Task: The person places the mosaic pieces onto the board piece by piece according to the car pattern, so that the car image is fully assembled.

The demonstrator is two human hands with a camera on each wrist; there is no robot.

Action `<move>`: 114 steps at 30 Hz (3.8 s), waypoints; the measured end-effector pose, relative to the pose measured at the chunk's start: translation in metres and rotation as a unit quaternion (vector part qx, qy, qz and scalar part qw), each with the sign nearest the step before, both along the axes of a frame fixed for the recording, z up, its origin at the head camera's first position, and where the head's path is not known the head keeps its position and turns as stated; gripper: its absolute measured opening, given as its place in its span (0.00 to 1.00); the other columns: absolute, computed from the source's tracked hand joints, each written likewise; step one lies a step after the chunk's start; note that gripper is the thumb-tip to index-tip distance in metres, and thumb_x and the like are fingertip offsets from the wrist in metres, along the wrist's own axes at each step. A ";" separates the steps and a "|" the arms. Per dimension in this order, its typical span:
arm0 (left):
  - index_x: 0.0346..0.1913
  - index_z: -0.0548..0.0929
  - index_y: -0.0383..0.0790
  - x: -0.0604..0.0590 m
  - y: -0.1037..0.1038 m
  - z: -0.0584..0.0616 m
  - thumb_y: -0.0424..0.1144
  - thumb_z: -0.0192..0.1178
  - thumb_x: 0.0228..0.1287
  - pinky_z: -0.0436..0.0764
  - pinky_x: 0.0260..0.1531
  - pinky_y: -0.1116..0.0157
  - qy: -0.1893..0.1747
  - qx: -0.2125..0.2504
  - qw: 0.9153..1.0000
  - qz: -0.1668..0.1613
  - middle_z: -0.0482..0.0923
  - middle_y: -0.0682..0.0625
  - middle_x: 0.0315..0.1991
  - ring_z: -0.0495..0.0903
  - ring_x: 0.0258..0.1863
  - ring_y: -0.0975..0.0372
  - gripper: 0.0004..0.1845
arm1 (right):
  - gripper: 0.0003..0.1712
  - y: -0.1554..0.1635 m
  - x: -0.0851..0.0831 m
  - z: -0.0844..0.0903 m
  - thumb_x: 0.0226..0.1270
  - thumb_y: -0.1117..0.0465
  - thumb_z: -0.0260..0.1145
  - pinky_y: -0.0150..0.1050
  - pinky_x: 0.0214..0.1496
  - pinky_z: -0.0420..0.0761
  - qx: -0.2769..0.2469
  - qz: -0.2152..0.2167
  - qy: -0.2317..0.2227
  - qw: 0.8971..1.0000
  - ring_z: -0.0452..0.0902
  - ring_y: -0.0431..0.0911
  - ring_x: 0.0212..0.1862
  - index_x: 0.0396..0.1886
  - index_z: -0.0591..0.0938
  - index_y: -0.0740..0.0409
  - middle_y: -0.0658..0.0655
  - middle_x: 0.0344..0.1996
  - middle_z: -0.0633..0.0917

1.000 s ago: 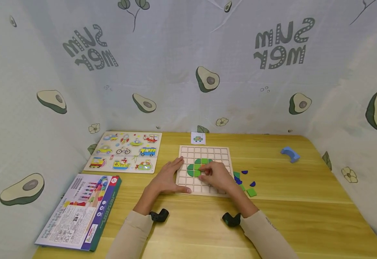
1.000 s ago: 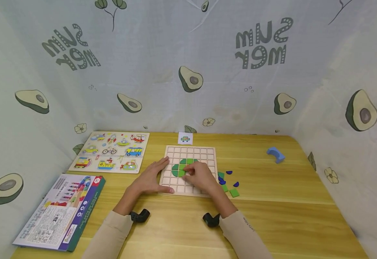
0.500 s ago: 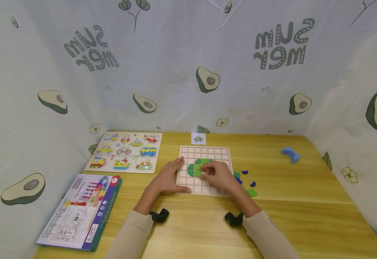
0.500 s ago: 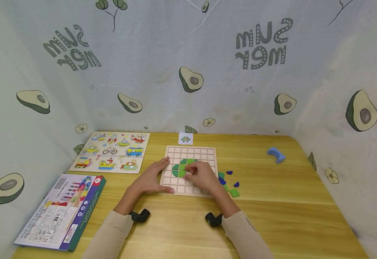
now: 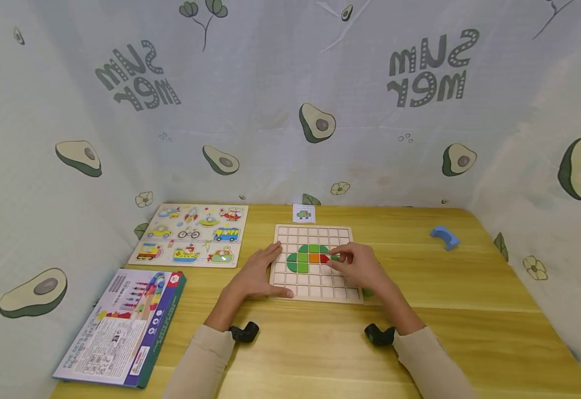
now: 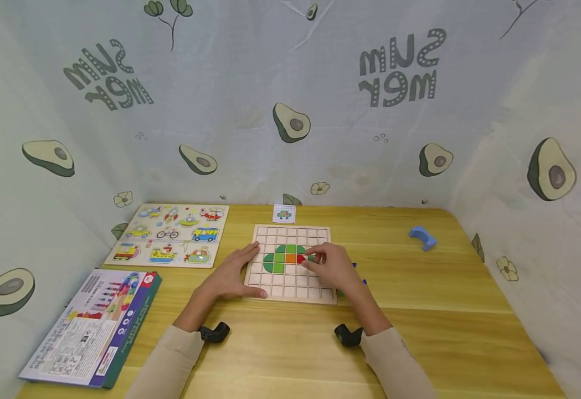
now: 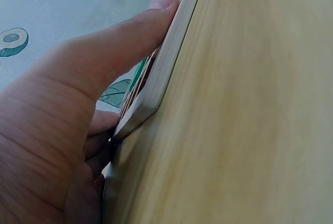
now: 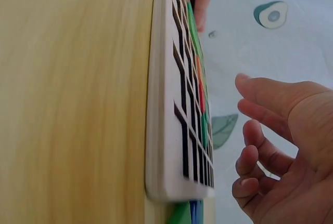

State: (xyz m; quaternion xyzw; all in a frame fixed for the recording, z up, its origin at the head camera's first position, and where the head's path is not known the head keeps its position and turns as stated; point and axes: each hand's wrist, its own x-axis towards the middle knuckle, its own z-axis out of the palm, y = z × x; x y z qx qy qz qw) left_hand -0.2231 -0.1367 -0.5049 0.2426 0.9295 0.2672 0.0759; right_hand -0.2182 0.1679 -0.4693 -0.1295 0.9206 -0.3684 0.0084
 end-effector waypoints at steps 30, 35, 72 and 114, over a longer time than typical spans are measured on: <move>0.82 0.56 0.40 0.002 -0.002 -0.001 0.69 0.75 0.46 0.49 0.83 0.50 0.007 0.002 1.000 0.000 0.49 0.50 0.84 0.50 0.84 0.54 0.66 | 0.15 0.127 0.047 0.002 0.66 0.56 0.76 0.33 0.28 0.66 0.012 0.066 -0.023 0.997 0.66 0.36 0.29 0.50 0.90 0.54 0.48 0.27 0.75; 0.82 0.56 0.39 0.002 -0.002 0.000 0.69 0.75 0.46 0.49 0.83 0.50 0.008 0.003 1.000 -0.001 0.49 0.50 0.85 0.49 0.84 0.54 0.66 | 0.16 0.134 0.050 0.001 0.66 0.59 0.76 0.33 0.27 0.67 0.000 0.120 -0.033 0.992 0.66 0.36 0.28 0.52 0.89 0.54 0.48 0.28 0.77; 0.83 0.55 0.41 0.002 0.000 0.002 0.69 0.75 0.46 0.48 0.83 0.50 -0.002 -0.005 1.000 0.003 0.48 0.51 0.85 0.48 0.84 0.55 0.66 | 0.12 0.066 0.022 0.017 0.62 0.59 0.78 0.33 0.34 0.69 0.024 0.059 0.014 0.998 0.70 0.43 0.34 0.45 0.90 0.54 0.49 0.29 0.77; 0.83 0.55 0.42 0.001 0.000 0.002 0.69 0.75 0.46 0.47 0.84 0.50 -0.010 0.002 1.000 0.008 0.47 0.52 0.85 0.48 0.84 0.55 0.66 | 0.13 -0.028 0.002 -0.008 0.64 0.65 0.74 0.32 0.32 0.67 -0.032 0.045 -0.065 0.996 0.69 0.44 0.32 0.48 0.89 0.61 0.51 0.28 0.77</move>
